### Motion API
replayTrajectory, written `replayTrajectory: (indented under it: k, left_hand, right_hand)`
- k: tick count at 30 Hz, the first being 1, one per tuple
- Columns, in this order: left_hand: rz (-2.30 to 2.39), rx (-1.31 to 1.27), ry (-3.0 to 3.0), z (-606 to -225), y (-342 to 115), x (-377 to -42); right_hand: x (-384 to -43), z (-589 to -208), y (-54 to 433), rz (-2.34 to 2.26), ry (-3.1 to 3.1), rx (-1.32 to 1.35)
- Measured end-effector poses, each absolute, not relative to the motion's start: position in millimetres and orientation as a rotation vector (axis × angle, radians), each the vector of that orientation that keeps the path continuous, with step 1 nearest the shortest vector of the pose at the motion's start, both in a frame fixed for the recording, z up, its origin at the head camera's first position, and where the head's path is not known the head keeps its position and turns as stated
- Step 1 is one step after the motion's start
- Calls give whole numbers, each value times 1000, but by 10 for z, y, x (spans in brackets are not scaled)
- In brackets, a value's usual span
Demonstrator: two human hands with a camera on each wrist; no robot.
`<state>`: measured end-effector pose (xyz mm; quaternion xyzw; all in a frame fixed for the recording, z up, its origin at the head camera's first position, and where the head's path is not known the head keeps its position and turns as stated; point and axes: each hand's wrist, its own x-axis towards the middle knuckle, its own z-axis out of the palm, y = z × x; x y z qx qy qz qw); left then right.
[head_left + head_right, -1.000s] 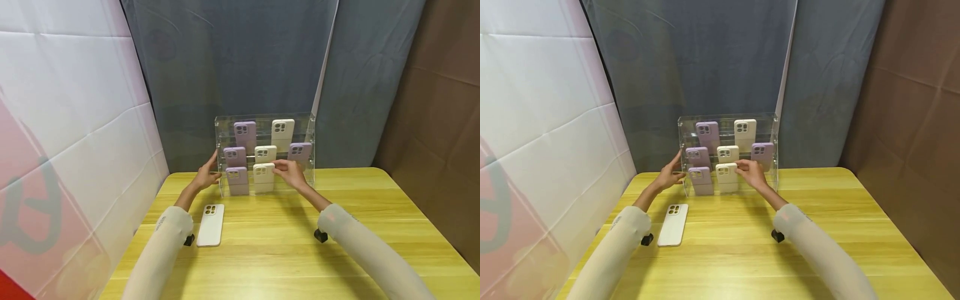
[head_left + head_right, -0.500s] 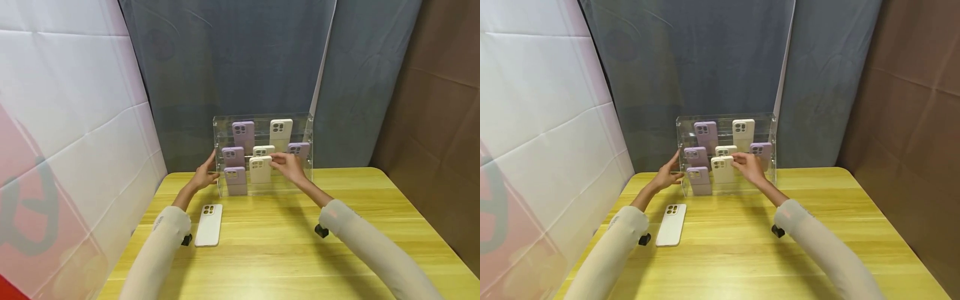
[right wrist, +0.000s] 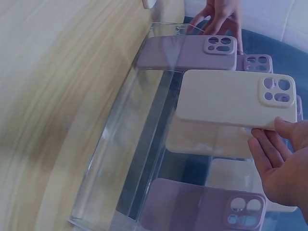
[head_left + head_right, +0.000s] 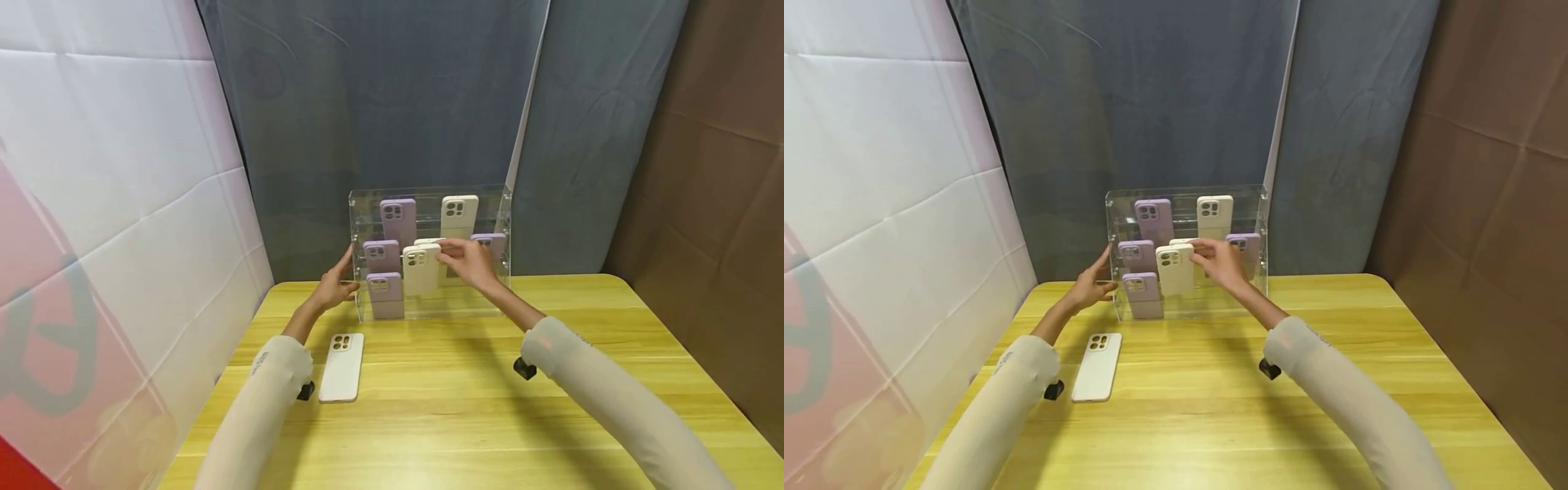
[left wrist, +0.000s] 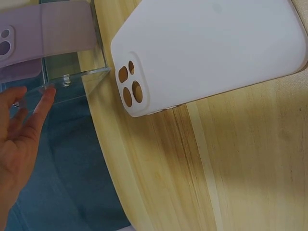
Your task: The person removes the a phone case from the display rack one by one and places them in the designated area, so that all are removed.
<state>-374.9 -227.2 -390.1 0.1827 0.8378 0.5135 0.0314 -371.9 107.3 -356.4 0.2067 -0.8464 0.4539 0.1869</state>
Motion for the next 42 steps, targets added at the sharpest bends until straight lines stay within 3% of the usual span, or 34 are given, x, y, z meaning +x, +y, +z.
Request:
replayTrajectory:
  k: [19,28,42]
  left_hand:
    - [1585,568,2634,-4220,-2309,-4062]
    - [1597,539,2642,-4235,-2319,-4038]
    - [1586,526,2670,-4215,-2337,-4032]
  right_hand:
    - [-3659,-3423,989,1448,-2404,634]
    - [-3596,-3590,806,1733,-2363,676]
    - [-3506,-3974,512,1992,-2440,532]
